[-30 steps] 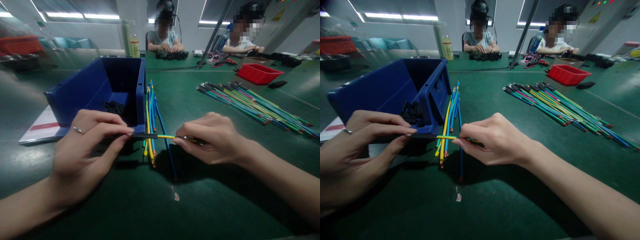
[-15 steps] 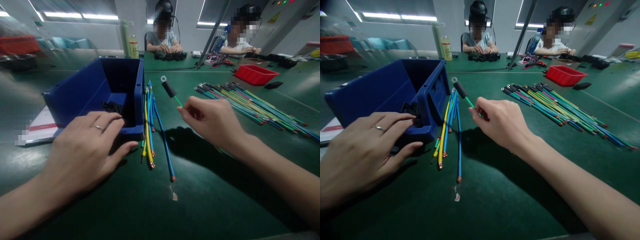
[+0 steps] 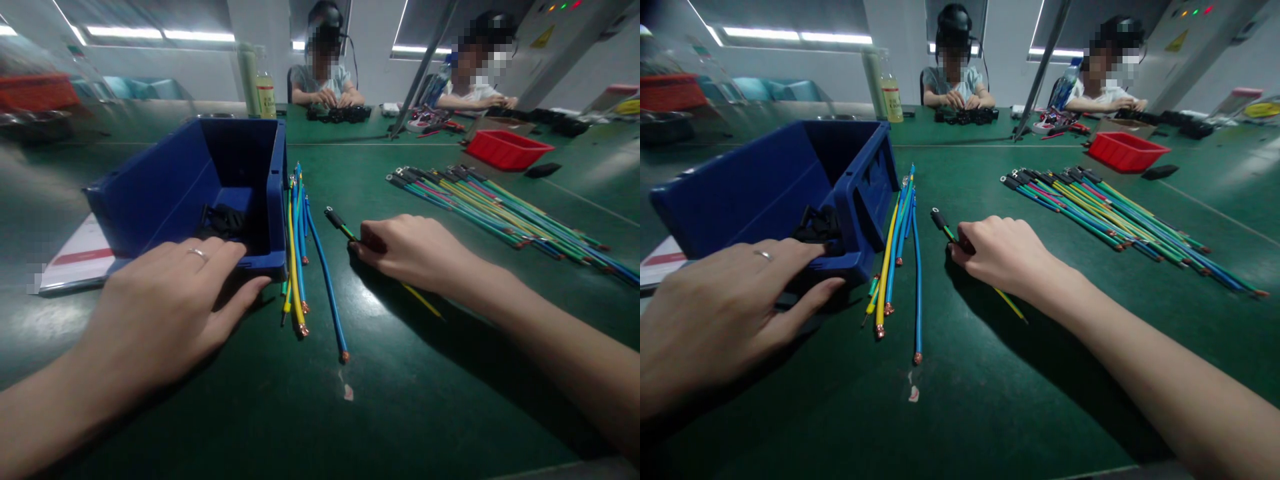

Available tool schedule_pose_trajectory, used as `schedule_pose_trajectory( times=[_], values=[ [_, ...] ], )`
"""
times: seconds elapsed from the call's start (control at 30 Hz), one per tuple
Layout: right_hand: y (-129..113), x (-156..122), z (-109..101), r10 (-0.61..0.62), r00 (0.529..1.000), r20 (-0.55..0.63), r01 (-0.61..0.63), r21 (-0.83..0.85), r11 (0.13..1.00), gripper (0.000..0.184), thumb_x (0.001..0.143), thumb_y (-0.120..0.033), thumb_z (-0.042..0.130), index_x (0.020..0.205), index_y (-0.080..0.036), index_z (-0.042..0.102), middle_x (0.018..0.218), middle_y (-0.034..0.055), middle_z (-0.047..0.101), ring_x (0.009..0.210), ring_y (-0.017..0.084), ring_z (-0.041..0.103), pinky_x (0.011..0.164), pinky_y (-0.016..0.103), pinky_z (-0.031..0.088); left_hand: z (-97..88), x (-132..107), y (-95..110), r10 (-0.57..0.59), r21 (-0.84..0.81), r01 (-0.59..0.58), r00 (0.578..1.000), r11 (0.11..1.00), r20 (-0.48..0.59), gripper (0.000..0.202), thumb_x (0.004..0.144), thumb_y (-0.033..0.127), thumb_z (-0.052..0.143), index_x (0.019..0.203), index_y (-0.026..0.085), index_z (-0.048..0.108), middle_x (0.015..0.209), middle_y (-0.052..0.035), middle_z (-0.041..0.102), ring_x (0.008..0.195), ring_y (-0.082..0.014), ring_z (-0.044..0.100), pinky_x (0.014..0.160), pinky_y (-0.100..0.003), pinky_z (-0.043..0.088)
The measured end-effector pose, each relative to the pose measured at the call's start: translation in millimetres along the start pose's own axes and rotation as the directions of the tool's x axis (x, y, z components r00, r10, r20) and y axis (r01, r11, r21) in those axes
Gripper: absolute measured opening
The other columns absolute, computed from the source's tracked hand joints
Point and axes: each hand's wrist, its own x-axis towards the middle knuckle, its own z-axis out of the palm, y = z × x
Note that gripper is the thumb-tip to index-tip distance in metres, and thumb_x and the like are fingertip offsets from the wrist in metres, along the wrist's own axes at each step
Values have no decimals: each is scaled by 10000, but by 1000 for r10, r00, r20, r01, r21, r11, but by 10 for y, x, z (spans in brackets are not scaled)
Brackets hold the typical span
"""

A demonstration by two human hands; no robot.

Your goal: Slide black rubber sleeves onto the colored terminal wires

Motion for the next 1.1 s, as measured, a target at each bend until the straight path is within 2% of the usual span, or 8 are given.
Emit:
schedule_pose_trajectory(
  times=[0.1, 0.17, 0.37, 0.47, 0.6, 0.8, 0.9, 1.1],
  values=[
    [36, -37, -41, -40, 999, 35, 40, 21, 999, 183, 1095, -338, 663, 1092, -212, 796, 1027, 104, 846, 813, 244, 704, 658, 325, 361, 6, 8, -1, -13, -12, 13, 1000, 1000, 4, 688, 1247, 613, 255, 1027, 218, 773, 887, -132, 780, 729, -333, 677, 678, -442, 444],
    [53, -38, -42, -56, 997, 48, 54, 30, 998, 169, 1095, -315, 653, 1113, -221, 792, 1049, 106, 851, 839, 252, 725, 657, 323, 372, 5, 10, 3, -32, -20, 33, 999, 999, 19, 686, 1238, 620, 266, 1027, 221, 782, 898, -135, 785, 738, -339, 682, 677, -449, 449],
    [59, 64, 76, 77, 994, -81, -77, 10, 997, 301, 1216, -345, 522, 1244, -213, 791, 1147, 153, 869, 916, 285, 779, 642, 335, 324, -16, 13, 19, -51, -53, 53, 998, 997, 34, 700, 1238, 630, 241, 1028, 224, 771, 900, -132, 776, 741, -340, 678, 684, -455, 450],
    [58, 79, 101, 74, 992, -106, -65, 80, 995, 257, 1195, -350, 574, 1271, -217, 781, 1186, 137, 874, 954, 294, 783, 666, 331, 341, -6, 10, 13, -57, -52, 59, 998, 997, 38, 684, 1238, 629, 246, 1043, 233, 768, 886, -120, 757, 747, -339, 673, 664, -446, 414],
    [58, 45, 73, 68, 995, -76, -59, 110, 992, 212, 1134, -323, 641, 1264, -218, 771, 1207, 123, 875, 982, 299, 787, 686, 326, 357, 20, -3, 2, -23, -41, 23, 1000, 999, -3, 633, 1246, 594, 279, 1064, 222, 758, 906, -122, 758, 748, -339, 676, 681, -450, 426],
    [153, 81, 58, 198, 977, -81, -197, 15, 980, 324, 1182, -354, 532, 1271, -166, 781, 1287, 197, 861, 1078, 344, 815, 683, 342, 349, 24, -20, -9, -37, -68, 37, 999, 997, 5, 576, 1239, 598, 329, 1068, 241, 747, 905, -105, 747, 756, -340, 671, 685, -441, 396],
    [271, 139, 81, 254, 961, -108, -259, -36, 965, 391, 1194, -390, 499, 1270, -161, 807, 1260, 207, 865, 1060, 349, 814, 679, 362, 356, 29, -29, -10, -47, -60, 47, 999, 997, 10, 549, 1241, 601, 321, 1062, 265, 717, 895, -85, 719, 754, -328, 658, 681, -449, 373],
    [591, 261, 113, 405, 906, -125, -415, -65, 908, 477, 1175, -438, 504, 1292, -162, 876, 1262, 234, 869, 1078, 374, 821, 743, 388, 458, 71, -66, -14, -22, -37, 21, 999, 999, -26, 432, 1234, 538, 391, 1104, 263, 697, 888, -77, 695, 757, -338, 641, 677, -448, 328]
  ],
)
